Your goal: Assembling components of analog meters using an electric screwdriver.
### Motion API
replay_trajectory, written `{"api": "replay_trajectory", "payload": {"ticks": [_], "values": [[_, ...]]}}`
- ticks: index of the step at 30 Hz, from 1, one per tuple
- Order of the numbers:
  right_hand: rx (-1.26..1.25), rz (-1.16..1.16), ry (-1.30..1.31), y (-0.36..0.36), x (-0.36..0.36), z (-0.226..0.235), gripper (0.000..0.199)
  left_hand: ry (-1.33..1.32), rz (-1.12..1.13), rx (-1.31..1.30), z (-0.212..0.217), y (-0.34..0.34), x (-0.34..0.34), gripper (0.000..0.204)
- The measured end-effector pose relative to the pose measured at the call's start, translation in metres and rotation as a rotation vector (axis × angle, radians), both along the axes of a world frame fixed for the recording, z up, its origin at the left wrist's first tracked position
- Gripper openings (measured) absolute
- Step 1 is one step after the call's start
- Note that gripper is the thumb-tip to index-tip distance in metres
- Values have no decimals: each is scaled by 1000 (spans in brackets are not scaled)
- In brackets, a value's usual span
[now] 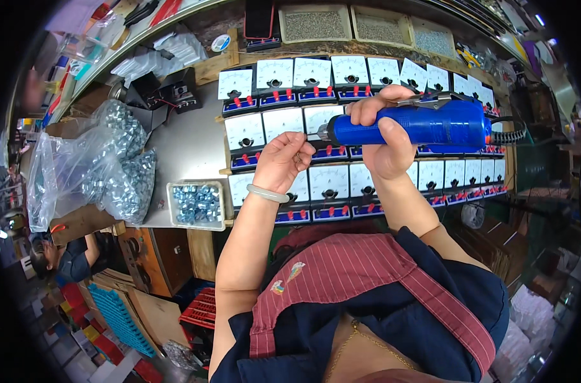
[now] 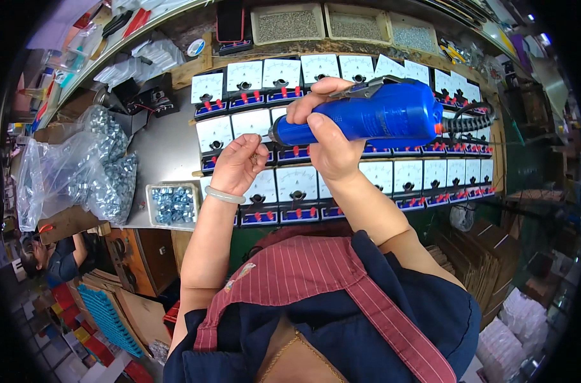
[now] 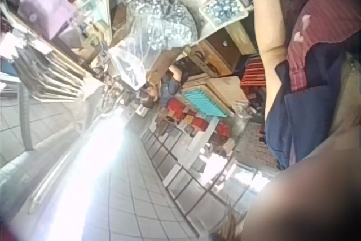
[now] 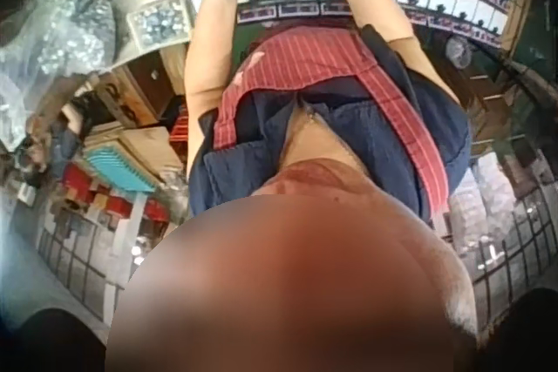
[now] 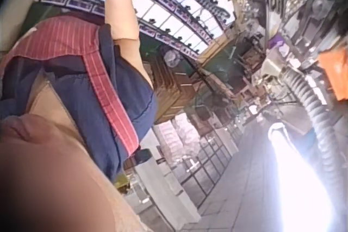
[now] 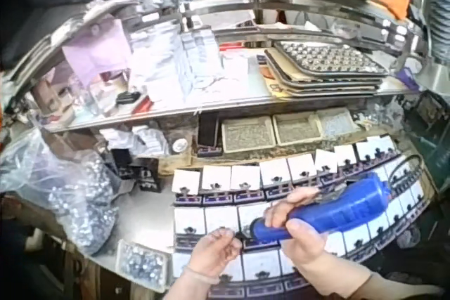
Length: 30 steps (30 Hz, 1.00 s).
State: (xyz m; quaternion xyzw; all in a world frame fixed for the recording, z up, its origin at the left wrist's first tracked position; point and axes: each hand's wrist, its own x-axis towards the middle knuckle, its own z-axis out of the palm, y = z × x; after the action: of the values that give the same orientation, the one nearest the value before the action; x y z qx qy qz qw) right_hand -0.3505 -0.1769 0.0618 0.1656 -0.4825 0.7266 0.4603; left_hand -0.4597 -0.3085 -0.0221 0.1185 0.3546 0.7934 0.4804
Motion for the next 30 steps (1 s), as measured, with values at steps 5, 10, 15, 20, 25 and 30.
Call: {"api": "replay_trajectory", "payload": {"ticks": [5, 10, 15, 20, 25, 30], "values": [[41, -71, 64, -46, 1, 8, 39, 69, -94, -60, 11, -33, -13, 19], [36, -99, 70, -39, -17, 15, 39, 13, -73, -56, 21, -9, -28, 26], [-32, -115, 46, 11, -66, 17, 39, -122, -141, -21, 25, 43, -77, 34], [-37, -202, -30, 81, -115, -6, 40, 69, -320, -242, 12, 111, -128, 46], [49, -503, -133, 146, -162, -38, 39, 1434, 130, -469, -18, 188, -210, 22], [37, -509, -259, 174, -186, -64, 37, 1873, 20, -658, -34, 229, -233, 54]]}}
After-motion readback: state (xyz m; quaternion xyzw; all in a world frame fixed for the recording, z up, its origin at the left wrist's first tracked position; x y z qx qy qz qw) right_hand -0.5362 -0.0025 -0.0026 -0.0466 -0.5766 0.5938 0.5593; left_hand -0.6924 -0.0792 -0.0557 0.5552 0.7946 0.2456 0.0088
